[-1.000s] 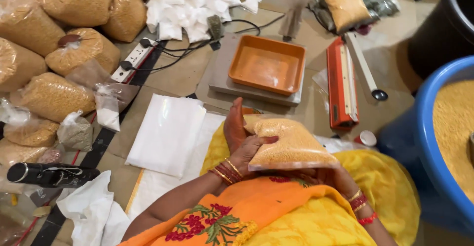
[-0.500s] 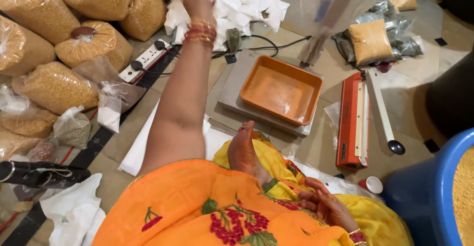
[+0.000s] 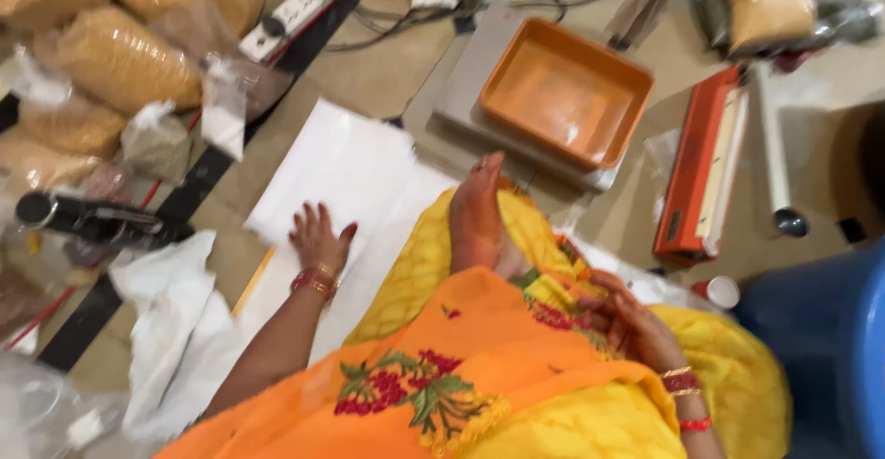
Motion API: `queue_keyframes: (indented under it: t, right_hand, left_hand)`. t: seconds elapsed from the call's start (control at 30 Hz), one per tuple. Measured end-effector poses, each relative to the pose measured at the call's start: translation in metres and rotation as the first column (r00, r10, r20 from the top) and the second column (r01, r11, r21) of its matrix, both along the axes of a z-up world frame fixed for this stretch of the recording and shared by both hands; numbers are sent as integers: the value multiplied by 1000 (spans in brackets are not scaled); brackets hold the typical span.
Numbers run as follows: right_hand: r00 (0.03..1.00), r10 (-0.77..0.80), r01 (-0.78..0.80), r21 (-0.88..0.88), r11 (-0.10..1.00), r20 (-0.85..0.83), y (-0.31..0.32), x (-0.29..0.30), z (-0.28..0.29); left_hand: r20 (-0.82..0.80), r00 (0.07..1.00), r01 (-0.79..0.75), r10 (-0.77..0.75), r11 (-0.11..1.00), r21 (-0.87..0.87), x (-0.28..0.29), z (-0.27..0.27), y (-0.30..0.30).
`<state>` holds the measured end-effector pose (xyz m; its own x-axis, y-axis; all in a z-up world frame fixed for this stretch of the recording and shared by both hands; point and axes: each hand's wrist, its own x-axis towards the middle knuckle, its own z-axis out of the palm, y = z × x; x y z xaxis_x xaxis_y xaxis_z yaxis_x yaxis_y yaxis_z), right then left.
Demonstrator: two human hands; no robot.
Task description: Measuring and packaging yellow grains into plastic bags using a scale and heat sealer.
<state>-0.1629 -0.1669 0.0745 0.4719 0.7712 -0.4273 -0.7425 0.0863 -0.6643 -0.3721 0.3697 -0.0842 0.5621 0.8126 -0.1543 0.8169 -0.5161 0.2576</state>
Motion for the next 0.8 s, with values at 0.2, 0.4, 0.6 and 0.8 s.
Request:
queue_keyframes:
  t: [0.2, 0.4, 0.6, 0.8]
  right_hand:
    - [997, -64, 63, 7, 998, 35, 15, -22, 22]
    - [994, -96, 97, -14, 995, 53, 13, -30, 27]
    - [994, -109, 109, -2, 994, 23, 18, -27, 32]
    - [966, -175, 174, 23, 985, 193, 76, -6, 83]
  left_hand:
    - [117, 992, 32, -55, 982, 187, 10, -23, 6]
    - [164, 982, 47, -88, 970, 237, 38, -2, 17]
    - [471, 871, 49, -139, 979, 199, 88, 79, -14]
    - [643, 492, 354, -587, 809, 468, 114, 227, -115]
